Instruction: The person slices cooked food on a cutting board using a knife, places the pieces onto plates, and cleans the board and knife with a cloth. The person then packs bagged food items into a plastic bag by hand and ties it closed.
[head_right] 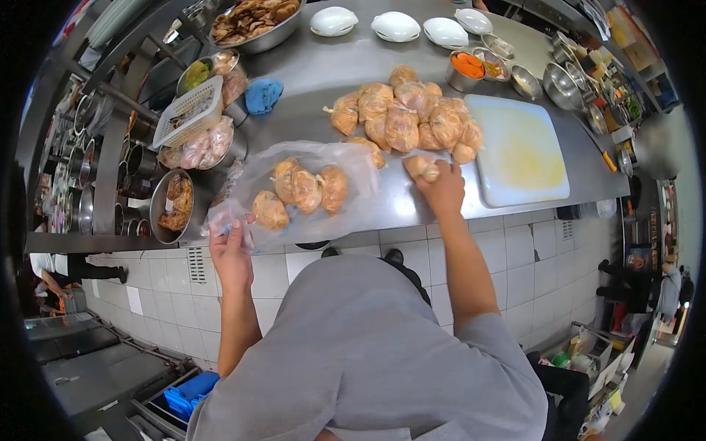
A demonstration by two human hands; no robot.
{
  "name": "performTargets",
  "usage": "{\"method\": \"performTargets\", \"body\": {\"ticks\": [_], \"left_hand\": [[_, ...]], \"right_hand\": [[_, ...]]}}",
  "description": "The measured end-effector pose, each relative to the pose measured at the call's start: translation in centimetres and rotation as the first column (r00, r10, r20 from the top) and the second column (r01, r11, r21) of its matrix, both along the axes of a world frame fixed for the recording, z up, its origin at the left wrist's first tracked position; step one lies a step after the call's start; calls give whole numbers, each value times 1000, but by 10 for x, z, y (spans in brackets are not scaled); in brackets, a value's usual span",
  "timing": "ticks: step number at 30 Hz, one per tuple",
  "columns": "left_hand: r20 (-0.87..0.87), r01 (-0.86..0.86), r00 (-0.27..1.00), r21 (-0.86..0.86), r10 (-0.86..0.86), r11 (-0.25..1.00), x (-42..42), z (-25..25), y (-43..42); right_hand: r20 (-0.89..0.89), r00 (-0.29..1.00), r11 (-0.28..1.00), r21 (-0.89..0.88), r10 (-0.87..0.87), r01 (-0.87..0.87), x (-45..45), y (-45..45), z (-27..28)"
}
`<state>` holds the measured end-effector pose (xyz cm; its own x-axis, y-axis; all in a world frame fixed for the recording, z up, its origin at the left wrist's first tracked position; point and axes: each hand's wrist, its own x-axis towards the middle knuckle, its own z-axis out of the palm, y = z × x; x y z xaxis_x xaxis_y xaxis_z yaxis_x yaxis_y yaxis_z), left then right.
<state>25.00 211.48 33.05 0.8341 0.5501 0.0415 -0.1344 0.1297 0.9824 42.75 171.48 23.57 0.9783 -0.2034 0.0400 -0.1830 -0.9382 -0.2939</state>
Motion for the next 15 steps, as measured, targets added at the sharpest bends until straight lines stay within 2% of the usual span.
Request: {"method": "performTargets", "body": {"ticks": [1,2,3,4,5,6,7,9,11,13,15], "left_hand": [[-1,27,1000,-58,-27,998,-2,1,2],[0,60,998,-116,-60,991,-3,3,4],[6,71,997,-120,-70,990,-4,4,4],[22,67,998,-130,-65,989,-3,5,4],[42,61,998,-140,-56,988,1,6,3],[54,66,997,-144,-59,987,4,8,2],[52,81,996,-136,-75,987,4,9,1],[32,103,995,-124,-100,987,2,12,-3],[78,121,991,-171,-109,978,8,16,-9],[82,94,994,-210,-79,973,16,22,-9],[90,59,995,-251,-37,966,22,31,-10]], "right_hand": [[-51,999,955,297,14,2,3,-14,1],[-96,995,824,566,38,23,5,-34,1],[-148,988,530,842,51,99,21,-63,-43],[-139,990,534,840,38,97,14,-61,-28],[-148,989,252,958,15,140,6,-56,-15],[-163,987,-55,985,3,163,-2,-43,7],[-56,997,-138,988,49,62,-13,-26,28],[183,963,-221,965,198,-138,-31,13,68],[381,882,-160,923,276,-349,-38,62,97],[505,755,-193,862,419,-469,-36,110,115],[590,592,9,704,550,-710,-25,150,102]]}}
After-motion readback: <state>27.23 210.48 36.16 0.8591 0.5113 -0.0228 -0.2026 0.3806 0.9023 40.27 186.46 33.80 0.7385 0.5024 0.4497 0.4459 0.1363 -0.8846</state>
